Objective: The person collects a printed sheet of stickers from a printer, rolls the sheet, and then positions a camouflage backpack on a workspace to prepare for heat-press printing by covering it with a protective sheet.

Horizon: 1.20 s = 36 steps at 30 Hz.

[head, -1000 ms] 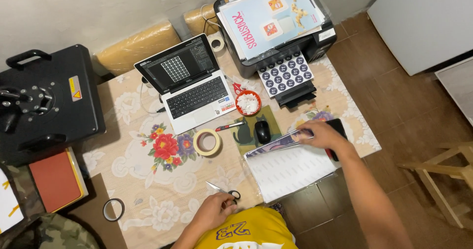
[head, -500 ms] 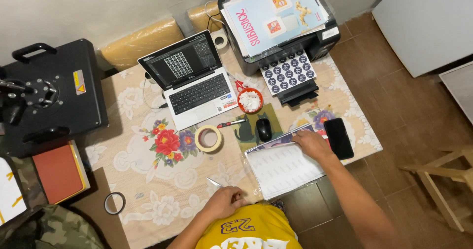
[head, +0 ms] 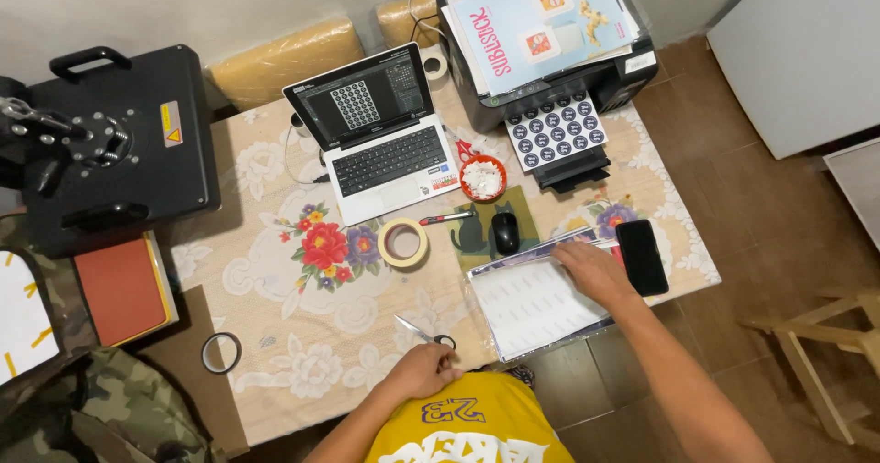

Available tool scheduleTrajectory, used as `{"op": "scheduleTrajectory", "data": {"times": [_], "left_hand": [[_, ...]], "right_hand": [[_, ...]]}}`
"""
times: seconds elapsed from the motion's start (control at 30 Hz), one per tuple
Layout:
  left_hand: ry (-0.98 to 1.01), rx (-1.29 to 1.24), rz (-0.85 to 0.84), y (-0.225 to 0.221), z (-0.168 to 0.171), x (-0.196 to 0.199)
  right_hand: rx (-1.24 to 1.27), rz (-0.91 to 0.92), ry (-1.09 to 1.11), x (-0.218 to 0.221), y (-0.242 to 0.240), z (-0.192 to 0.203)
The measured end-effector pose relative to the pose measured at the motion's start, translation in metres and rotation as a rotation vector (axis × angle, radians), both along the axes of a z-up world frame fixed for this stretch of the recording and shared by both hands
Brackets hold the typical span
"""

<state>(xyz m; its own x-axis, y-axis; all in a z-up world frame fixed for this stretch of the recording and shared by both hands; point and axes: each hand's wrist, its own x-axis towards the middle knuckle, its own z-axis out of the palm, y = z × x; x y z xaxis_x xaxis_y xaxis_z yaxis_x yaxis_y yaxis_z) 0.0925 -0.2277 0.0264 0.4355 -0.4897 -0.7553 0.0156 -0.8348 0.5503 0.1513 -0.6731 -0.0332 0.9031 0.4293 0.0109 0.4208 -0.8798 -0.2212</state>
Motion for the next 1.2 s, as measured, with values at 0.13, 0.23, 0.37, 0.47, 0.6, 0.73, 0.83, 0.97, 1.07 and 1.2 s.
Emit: {"op": "scheduleTrajectory", "data": {"times": [0.13,0.23,0.37,0.47,0.6,0.73,0.83,0.97,1.07,1.2], "left_hand": [[0.004,0.008,-0.052,0.003,0.0,-0.004],[-0.015,0.006,-0.089,0.002,0.016,-0.001],[-0.007,-0.036,-0.063,0.005,0.025,-0.001],[0.118,-0.096,0.037,0.003,0.053,0.004],[0.152,-0.362,0.178,-0.008,0.122,0.011],[0.014,-1.118,0.604,-0.017,0.163,0.014],[0.075,-1.609,0.692,-0.022,0.171,0.02],[-0.017,-1.579,0.828,-0.004,0.158,0.021],[0.207,-1.279,1.299,0.009,0.161,0.033],[0.214,-1.438,1.055,0.041,0.145,0.051]], "right_hand": [[-0.15,-0.005,0.117,0.016,0.009,-0.03],[-0.195,-0.035,0.253,0.032,0.013,-0.059],[-0.244,-0.096,0.412,0.03,0.043,0.02],[-0.275,-0.014,0.478,0.01,0.071,0.112],[-0.169,-0.177,-0.085,-0.028,0.128,0.238],[0.041,-0.333,-0.497,-0.059,0.205,0.304],[0.198,-0.281,-0.562,-0.07,0.261,0.302],[0.301,-0.198,-0.546,-0.075,0.299,0.304],[0.331,-0.14,-0.455,-0.077,0.296,0.321],[0.567,-0.193,-0.154,-0.054,0.261,0.322]]}}
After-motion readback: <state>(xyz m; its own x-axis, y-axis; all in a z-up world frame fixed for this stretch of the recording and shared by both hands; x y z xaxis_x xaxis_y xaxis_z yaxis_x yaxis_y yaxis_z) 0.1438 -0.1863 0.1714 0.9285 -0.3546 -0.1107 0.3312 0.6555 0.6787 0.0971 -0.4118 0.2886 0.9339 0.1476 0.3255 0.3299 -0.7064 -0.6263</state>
